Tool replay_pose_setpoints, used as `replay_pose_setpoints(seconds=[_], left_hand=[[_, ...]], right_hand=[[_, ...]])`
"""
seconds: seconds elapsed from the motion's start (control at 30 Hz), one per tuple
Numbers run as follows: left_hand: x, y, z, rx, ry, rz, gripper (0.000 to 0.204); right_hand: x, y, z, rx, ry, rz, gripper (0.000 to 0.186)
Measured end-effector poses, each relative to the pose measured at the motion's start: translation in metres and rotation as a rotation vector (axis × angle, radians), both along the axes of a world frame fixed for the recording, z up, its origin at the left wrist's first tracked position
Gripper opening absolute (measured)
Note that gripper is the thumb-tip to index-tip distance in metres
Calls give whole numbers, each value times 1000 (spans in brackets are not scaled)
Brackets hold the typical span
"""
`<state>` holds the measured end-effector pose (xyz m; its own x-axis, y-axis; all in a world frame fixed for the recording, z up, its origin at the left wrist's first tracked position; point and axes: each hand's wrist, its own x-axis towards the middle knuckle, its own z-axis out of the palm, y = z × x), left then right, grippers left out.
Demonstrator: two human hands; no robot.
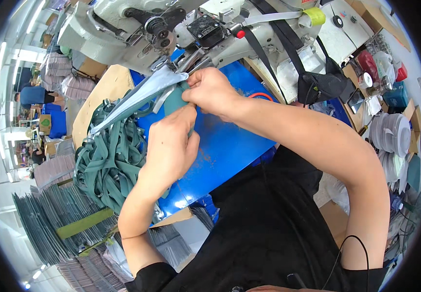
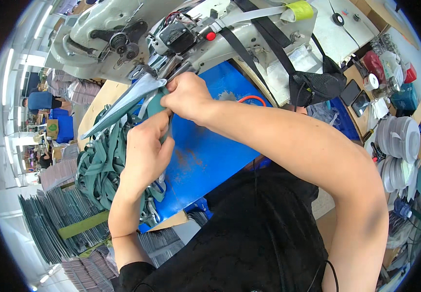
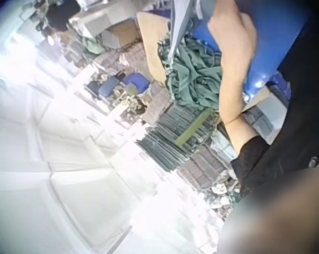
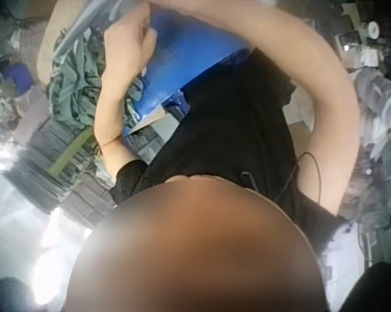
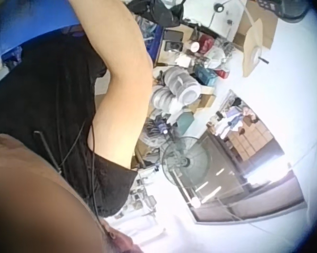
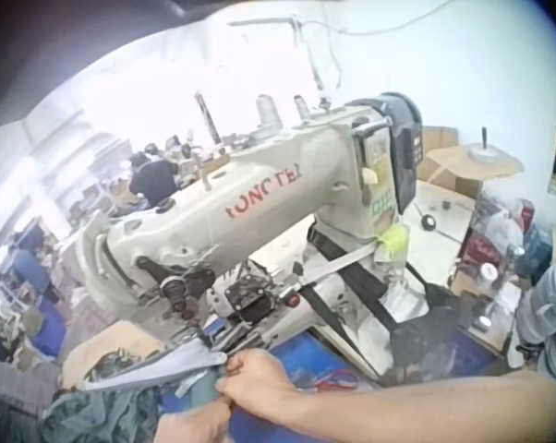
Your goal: Sewing fabric pieces together using an industrial sewing machine.
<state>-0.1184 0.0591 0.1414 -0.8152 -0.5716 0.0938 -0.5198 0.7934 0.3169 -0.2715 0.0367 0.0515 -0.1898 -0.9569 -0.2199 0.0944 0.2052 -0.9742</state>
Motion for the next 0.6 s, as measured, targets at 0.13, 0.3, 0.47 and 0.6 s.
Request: replay_pose_setpoints(seconds=[0.13, 0.3, 0.47, 0.6], left_hand=[[-2, 0, 3, 74, -8, 106, 17], [18, -17, 9, -486, 199, -62, 28], [46, -69, 33, -554, -509, -21, 74], [43, -97, 58, -671, -672, -344, 72]], right_hand=[[3, 0, 3, -26, 75, -49, 26], [-8, 8, 6, 42, -260, 31, 26], [-8, 11, 7, 59, -415, 63, 25], [-9, 18, 9, 33, -441, 68, 30]])
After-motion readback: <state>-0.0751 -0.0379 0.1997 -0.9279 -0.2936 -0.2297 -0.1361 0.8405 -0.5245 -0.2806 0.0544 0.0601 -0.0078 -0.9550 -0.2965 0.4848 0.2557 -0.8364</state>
